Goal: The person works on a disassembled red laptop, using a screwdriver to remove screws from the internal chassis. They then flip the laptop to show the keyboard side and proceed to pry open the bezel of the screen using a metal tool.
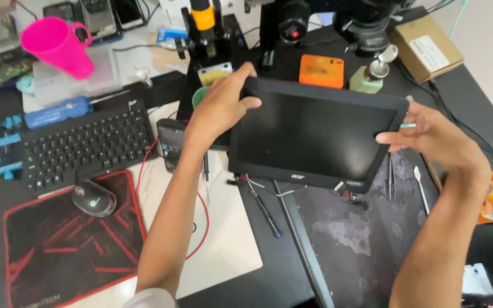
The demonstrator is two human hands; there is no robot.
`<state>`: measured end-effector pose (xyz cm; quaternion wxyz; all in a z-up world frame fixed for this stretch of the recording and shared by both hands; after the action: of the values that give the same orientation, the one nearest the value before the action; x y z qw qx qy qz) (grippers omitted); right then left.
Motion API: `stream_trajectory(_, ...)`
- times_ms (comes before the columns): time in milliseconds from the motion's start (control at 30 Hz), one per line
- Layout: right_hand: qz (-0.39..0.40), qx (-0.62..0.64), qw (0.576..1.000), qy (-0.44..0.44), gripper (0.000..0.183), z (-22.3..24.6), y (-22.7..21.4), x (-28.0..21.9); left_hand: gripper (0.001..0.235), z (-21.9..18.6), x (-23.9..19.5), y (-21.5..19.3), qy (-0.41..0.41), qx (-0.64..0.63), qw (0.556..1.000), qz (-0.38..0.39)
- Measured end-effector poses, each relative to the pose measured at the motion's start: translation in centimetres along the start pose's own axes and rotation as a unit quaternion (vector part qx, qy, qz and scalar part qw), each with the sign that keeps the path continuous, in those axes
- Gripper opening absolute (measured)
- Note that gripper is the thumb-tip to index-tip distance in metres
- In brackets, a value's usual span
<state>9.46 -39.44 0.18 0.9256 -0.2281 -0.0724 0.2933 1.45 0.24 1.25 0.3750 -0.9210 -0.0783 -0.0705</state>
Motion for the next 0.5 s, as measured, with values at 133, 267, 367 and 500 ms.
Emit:
stream_trajectory(133, -0.012, -0.008, 1.000, 0.014, 0.044, 1.1, -0.3, -1.1, 0.040, -2.9, -1.3, -3.9, -0.010, 0.033, 0.999, 0.024)
stream_trajectory(267, -0.009, -0.029, 0.999, 0.028, 0.041, 3.9, 0.2, -2.2, 0.035, -4.5, -2.5, -6.1, -0.100, 0.048, 0.990, 0.082)
stream_trajectory(367, -0.039, -0.097, 0.993, 0.063, 0.041, 3.5, -0.3, -2.8, 0.034, -5.4, -3.6, -7.1, -0.036, 0.096, 0.994, 0.029)
stream_trajectory(500, -0.026, -0.121, 0.991, 0.045, 0.030, 3.5, -0.6, -3.3, 0.031, -7.4, -4.9, -8.1, -0.092, 0.182, 0.978, 0.051)
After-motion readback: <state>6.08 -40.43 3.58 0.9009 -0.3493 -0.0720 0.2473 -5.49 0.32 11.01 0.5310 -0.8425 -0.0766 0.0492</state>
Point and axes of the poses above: each hand's wrist, its own x-axis towards the middle knuckle, its own y-axis out of the palm, z = x × y, the point moved 2 cm from there along x, towards the middle knuckle, and after that the axes turned 11 degrees about -y, right-handed, at the moved point
